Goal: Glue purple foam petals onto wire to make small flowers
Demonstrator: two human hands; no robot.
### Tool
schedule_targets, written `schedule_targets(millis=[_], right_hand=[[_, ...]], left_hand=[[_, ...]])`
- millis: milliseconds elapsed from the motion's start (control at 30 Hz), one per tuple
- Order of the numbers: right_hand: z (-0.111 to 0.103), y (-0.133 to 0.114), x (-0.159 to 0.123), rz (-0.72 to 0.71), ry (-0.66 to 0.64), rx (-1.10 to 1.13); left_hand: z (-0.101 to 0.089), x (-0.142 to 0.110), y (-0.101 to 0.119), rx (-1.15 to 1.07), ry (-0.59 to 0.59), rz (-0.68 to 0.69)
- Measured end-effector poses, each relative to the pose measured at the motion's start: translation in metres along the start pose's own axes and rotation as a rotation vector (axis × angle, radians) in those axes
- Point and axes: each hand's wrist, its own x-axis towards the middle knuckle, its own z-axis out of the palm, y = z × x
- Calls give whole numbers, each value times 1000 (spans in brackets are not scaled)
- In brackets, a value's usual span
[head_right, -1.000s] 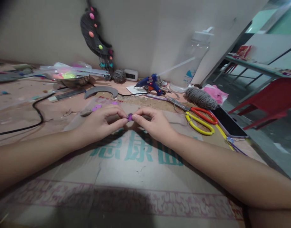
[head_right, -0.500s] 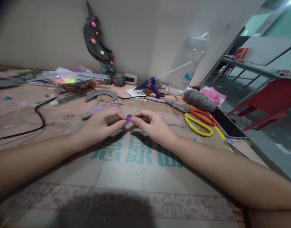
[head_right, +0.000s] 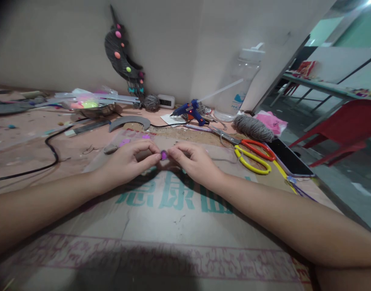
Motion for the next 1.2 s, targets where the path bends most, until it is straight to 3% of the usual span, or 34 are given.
schedule_targets(millis=[100,200,500,733,900,967,1100,1200], right_hand=[[1,1,1,77,20,112],[0,-2,1,81,28,25],[0,-1,-4,-257,65,-281],[1,-2,-5,-218,76,-294],[-35,-13,9,-232,300,-394],[-57,-14,19,-146,339,-468],[-81,-7,28,60,55,-655],[-70,0,25,9,-93,-768]], left_hand=[[-2,0,2,8,43,9],[-3,-1,4,37,95,33],[-3,-1,0,69,143,61],[-2,-1,0,59,137,35],[-3,-2,0,32,134,-38],[-4,-2,-1,17,140,-57],[-3,-1,-1,-6,151,-66],[-3,0,-1,-17,144,-71]])
